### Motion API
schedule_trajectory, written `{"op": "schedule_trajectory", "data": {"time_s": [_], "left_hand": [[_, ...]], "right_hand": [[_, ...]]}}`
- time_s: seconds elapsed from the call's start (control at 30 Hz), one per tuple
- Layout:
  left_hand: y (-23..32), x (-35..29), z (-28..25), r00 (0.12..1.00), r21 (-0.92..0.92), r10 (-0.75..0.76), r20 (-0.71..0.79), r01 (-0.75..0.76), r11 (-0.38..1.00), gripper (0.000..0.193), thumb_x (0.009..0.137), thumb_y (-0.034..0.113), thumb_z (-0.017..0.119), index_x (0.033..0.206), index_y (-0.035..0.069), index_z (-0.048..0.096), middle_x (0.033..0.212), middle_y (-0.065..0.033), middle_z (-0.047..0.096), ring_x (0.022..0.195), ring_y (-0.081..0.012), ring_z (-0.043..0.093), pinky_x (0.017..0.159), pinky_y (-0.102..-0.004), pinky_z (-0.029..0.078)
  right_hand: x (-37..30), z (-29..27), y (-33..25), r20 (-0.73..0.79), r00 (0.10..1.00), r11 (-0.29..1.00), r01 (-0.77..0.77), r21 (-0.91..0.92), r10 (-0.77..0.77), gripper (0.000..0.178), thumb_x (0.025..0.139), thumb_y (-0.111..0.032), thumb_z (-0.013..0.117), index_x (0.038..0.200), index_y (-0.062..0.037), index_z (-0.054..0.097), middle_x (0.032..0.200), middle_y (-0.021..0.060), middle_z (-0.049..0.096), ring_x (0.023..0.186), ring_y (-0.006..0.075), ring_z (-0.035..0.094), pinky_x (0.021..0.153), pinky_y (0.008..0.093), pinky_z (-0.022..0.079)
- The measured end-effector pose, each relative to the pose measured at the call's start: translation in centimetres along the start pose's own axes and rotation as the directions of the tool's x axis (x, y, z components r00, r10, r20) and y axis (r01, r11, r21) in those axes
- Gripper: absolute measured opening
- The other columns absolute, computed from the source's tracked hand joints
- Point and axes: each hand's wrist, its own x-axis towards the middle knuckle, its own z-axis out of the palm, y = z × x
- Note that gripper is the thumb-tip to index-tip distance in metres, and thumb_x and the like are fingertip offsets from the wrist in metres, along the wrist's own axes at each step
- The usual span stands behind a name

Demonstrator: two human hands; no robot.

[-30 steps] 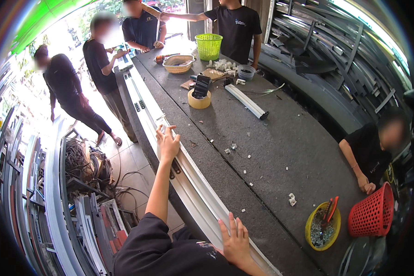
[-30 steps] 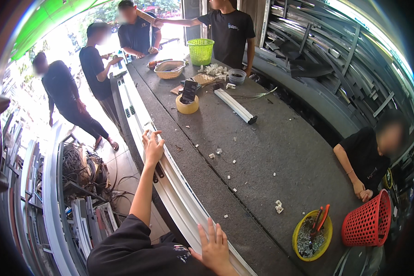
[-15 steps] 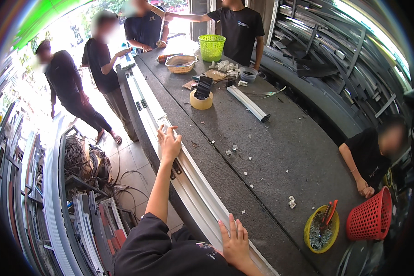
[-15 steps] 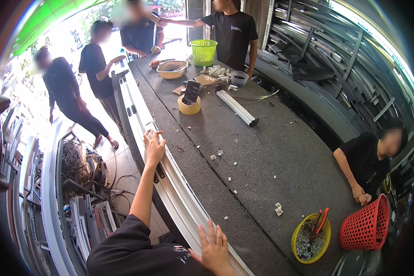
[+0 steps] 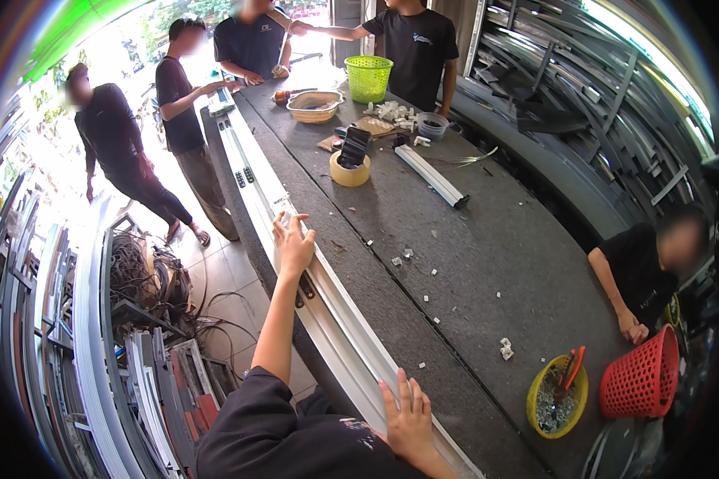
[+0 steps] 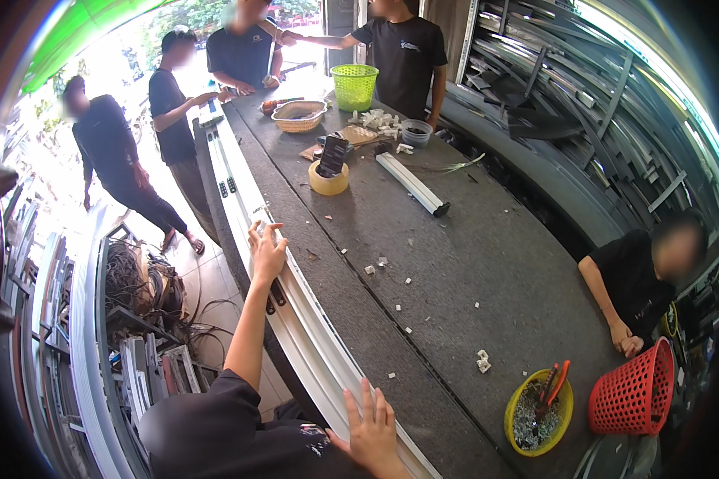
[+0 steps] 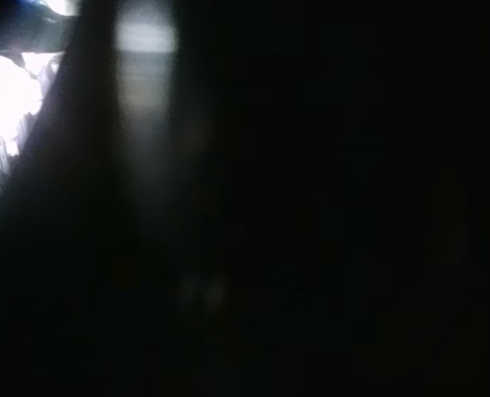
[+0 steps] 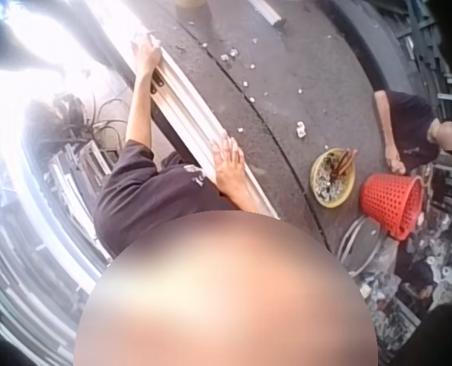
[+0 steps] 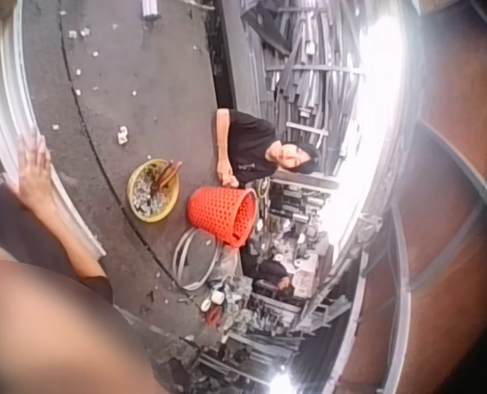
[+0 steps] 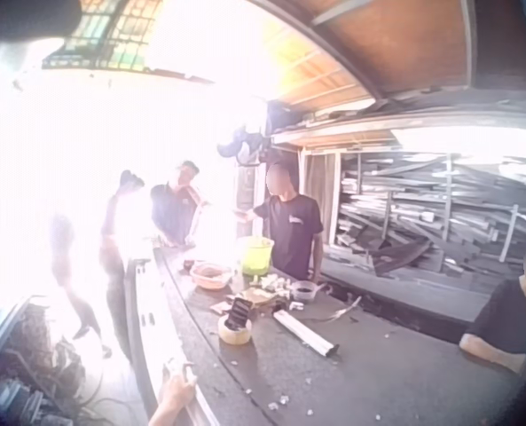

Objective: The person handles long aluminum window frame profiles on a workbench, aligns them, and inserts small plastic or metal components into the profile channels. The person also picks up a roll of tape and places it on the table while continuing to position and adjust the frame pieces.

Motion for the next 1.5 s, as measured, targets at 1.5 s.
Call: {"op": "schedule_trajectory", "data": {"time_s": [1.5], "left_hand": [[0.7, 0.8, 3.1, 0.979, 0.289, 0.193, 0.059, -0.202, 0.936, 0.038, 0.096, 0.025, 0.052, 0.132, 0.017, 0.057, 0.153, -0.0234, 0.031, 0.147, -0.0324, 0.023, 0.116, -0.0517, 0.021]], "right_hand": [[0.0, 7.0, 0.4, 0.005, 0.999, 0.957, -0.051, 0.286, 0.051, 0.084, 0.078, -0.045, 0.064, 0.144, 0.0016, 0.043, 0.153, 0.0294, 0.035, 0.143, 0.044, 0.031, 0.117, 0.0558, 0.026]]}}
